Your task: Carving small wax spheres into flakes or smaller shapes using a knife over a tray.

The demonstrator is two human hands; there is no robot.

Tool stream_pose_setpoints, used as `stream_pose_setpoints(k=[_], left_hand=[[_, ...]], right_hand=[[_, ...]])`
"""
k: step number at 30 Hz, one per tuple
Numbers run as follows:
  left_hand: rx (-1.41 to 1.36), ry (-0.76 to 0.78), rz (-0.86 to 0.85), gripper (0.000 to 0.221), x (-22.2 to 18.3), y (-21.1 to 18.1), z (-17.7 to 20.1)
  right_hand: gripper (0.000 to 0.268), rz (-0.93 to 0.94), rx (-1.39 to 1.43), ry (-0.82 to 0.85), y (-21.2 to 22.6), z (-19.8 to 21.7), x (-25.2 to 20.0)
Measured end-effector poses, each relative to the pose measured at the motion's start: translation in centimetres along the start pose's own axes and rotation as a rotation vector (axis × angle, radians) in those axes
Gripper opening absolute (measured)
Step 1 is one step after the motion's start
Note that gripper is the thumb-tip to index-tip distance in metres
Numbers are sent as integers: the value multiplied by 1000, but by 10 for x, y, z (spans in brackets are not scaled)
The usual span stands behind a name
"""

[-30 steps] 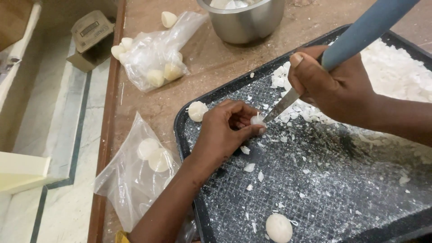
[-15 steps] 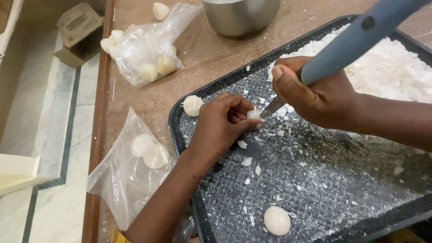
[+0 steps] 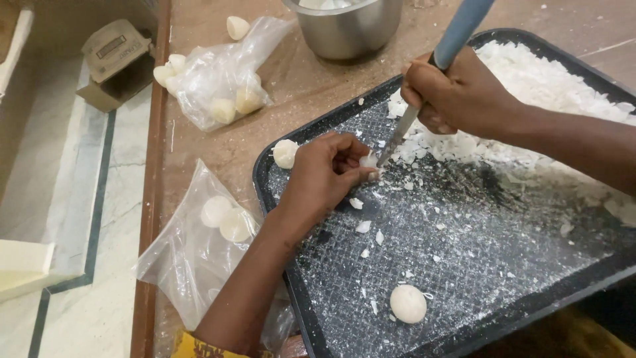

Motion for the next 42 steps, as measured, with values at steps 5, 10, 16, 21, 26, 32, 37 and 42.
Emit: stream_pose_setpoints(k=[5,10,16,21,26,32,37,42], left_hand=[[-54,75,31,27,-1,11,1],[-102,109,26,30,-2,10,3],[-25,149,47,34,0,3,3],[-85,131,56,33,0,7,2],[-41,124,16,33,-1,6,0],[-9,127,-6,32,-5,0,4],[4,162,-39,33,-4,0,4],[81,180,42,36,-3,-2,7]], right_hand=[[42,-8,-218,73,27,1,-7],[29,63,28,99,17,19,-7],[27,-16,-130,68,16,51,-3],[30,249,-50,259,-10,86,4],[26,585,402,900,-23,98,52],[32,-3,-374,663,-49,156,-44],[56,-80,-164,1106,-44,94,-45],[57,368,-223,1219,35,78,-55]])
Point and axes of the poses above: each hand's wrist, its own x-axis towards the middle knuckle, its own z-axis out of the back of the hand, y = z × x, the point moved 3 cm from there along x, towards the middle knuckle, and after that the axes turned 1 degree about -z, right-handed, at the moved point
